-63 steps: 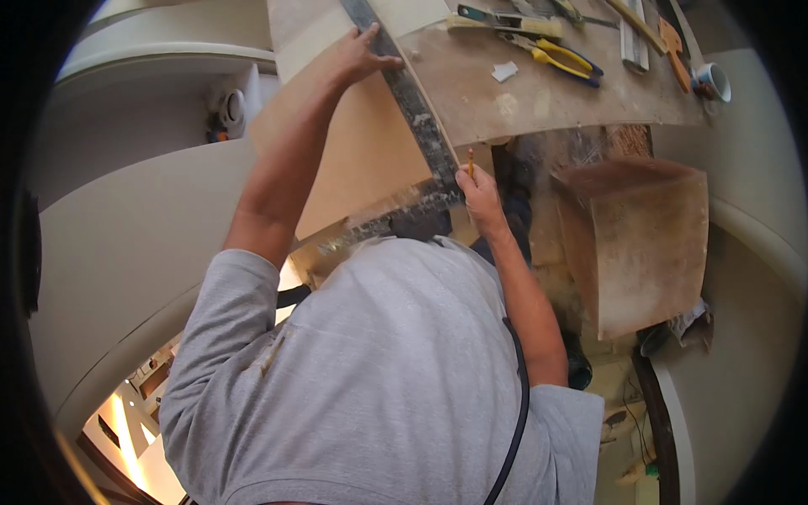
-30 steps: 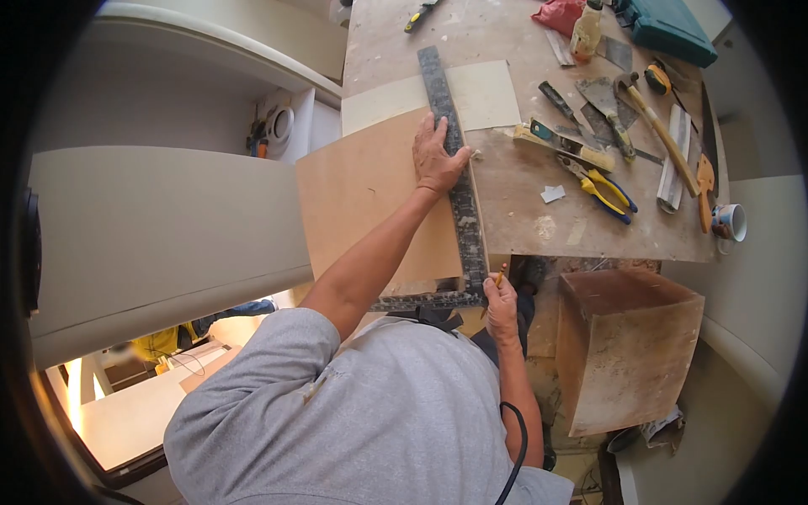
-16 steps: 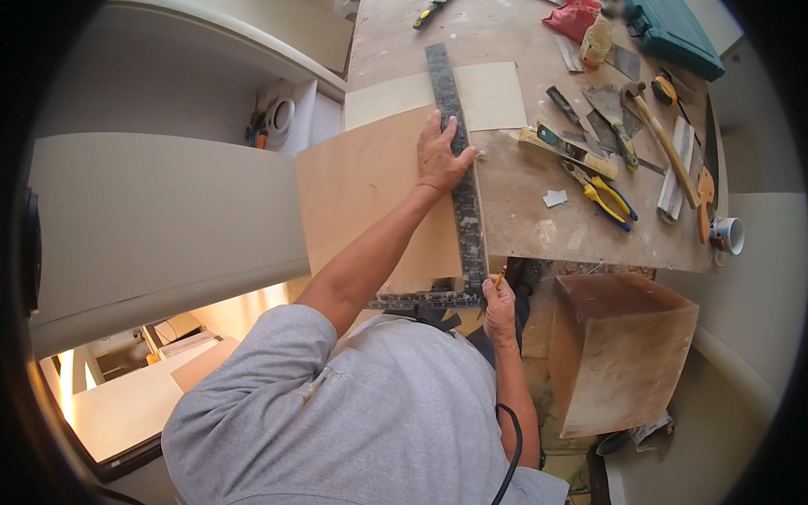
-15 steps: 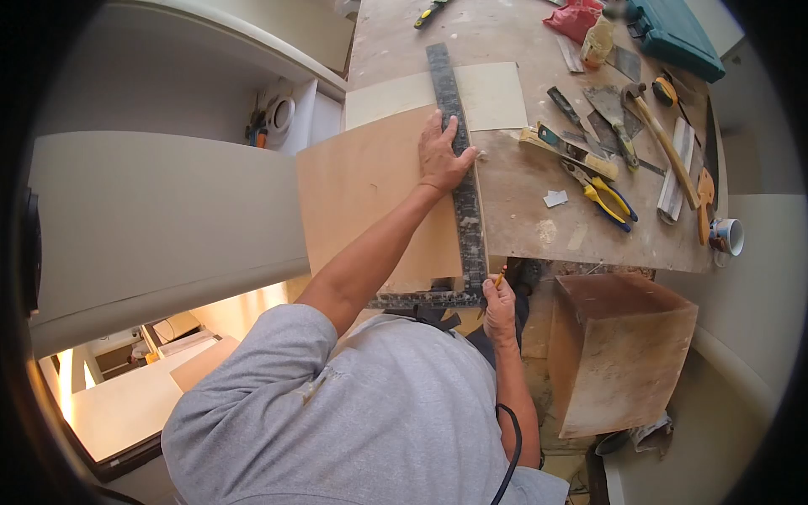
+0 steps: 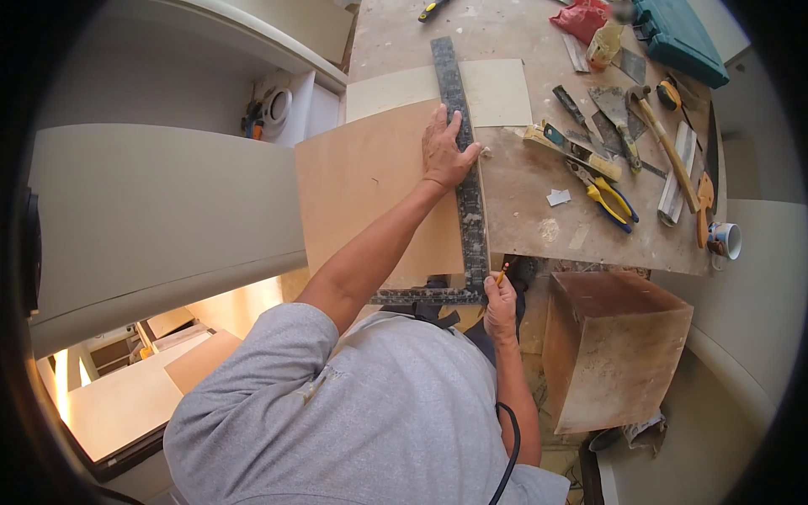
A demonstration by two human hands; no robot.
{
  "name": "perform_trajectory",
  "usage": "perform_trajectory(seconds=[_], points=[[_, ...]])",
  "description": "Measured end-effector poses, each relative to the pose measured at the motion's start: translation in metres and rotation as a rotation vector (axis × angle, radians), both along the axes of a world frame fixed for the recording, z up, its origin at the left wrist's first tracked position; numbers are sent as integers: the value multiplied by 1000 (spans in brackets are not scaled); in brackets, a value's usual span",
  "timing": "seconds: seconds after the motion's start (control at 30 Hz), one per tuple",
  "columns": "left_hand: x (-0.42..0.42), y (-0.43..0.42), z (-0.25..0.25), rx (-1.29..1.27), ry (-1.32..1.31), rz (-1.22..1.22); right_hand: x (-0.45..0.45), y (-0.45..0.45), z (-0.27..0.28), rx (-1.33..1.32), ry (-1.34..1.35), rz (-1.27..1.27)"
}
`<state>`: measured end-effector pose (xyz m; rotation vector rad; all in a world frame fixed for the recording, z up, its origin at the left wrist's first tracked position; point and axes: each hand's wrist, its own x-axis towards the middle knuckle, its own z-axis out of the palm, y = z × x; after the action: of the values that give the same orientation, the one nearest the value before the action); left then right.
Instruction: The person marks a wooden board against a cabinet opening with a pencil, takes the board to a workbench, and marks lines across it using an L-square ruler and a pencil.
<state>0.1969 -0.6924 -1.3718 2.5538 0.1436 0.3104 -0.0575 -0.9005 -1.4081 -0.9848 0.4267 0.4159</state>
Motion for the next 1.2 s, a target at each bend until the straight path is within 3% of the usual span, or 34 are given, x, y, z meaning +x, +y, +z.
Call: perform_trajectory(seconds=[0.93,1.13,1.2], points=[[1,9,7,31,-37,-64,2,-4,0,-38,-46,44],[14,32,30,182,223,-282,4,0,9,-68,-40,30],[23,32,60,281,533,-387,4,0,9,-53,-19,17]])
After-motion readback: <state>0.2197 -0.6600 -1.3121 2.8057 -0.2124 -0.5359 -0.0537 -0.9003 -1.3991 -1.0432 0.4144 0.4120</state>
